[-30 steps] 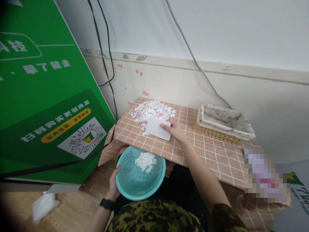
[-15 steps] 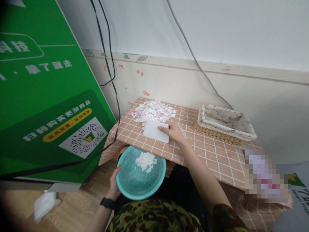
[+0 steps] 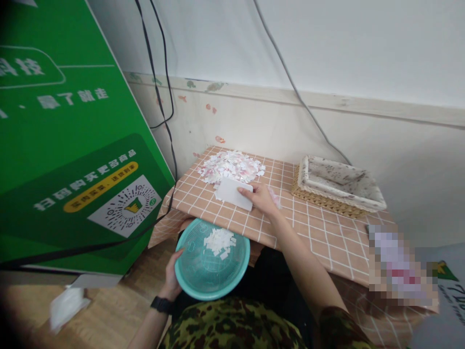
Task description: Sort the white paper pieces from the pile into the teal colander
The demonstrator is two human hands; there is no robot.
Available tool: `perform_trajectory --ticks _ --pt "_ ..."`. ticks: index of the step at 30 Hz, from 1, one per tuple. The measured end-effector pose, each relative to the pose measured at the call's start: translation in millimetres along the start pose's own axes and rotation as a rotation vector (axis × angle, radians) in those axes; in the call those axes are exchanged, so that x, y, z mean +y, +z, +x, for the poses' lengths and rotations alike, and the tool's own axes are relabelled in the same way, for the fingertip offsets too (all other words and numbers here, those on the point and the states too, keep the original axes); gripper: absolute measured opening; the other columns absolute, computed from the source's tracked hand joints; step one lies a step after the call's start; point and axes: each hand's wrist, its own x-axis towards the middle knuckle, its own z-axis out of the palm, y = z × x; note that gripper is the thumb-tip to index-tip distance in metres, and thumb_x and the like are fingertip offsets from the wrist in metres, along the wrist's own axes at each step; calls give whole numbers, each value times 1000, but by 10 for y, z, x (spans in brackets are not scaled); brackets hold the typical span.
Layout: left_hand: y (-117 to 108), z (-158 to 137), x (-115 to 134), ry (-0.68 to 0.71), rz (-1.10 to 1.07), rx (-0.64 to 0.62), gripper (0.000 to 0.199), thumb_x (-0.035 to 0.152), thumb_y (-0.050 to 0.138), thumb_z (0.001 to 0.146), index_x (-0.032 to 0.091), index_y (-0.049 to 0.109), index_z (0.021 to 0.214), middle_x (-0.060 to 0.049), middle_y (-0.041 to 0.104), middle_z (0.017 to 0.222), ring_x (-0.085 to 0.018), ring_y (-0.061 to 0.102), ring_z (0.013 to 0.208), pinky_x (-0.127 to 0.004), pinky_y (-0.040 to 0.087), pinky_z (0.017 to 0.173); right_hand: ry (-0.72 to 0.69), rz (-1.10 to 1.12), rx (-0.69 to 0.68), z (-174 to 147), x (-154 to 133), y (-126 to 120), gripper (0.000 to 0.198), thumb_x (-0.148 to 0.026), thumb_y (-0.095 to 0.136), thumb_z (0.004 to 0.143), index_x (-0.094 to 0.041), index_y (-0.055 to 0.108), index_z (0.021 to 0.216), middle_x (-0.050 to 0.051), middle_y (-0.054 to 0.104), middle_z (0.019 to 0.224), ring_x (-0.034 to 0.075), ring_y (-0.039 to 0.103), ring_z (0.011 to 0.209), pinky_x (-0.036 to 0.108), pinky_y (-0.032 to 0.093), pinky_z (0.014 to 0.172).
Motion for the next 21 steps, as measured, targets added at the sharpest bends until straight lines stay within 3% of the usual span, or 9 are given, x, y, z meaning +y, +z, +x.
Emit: perform_trajectory --ticks 16,21 --pt "4 5 -4 -8 -1 19 19 27 66 66 11 69 77 -8 72 72 -22 65 63 -34 51 67 -48 -22 -14 75 6 43 41 -54 60 72 -14 65 73 3 60 63 12 49 54 23 36 46" --pt "-14 10 -7 -13 7 -7 21 27 66 66 11 69 78 -8 72 71 -21 65 63 -34 51 66 -108 -171 -68 40 -129 -53 39 -52 58 74 -15 61 63 0 53 56 10 43 50 23 29 44"
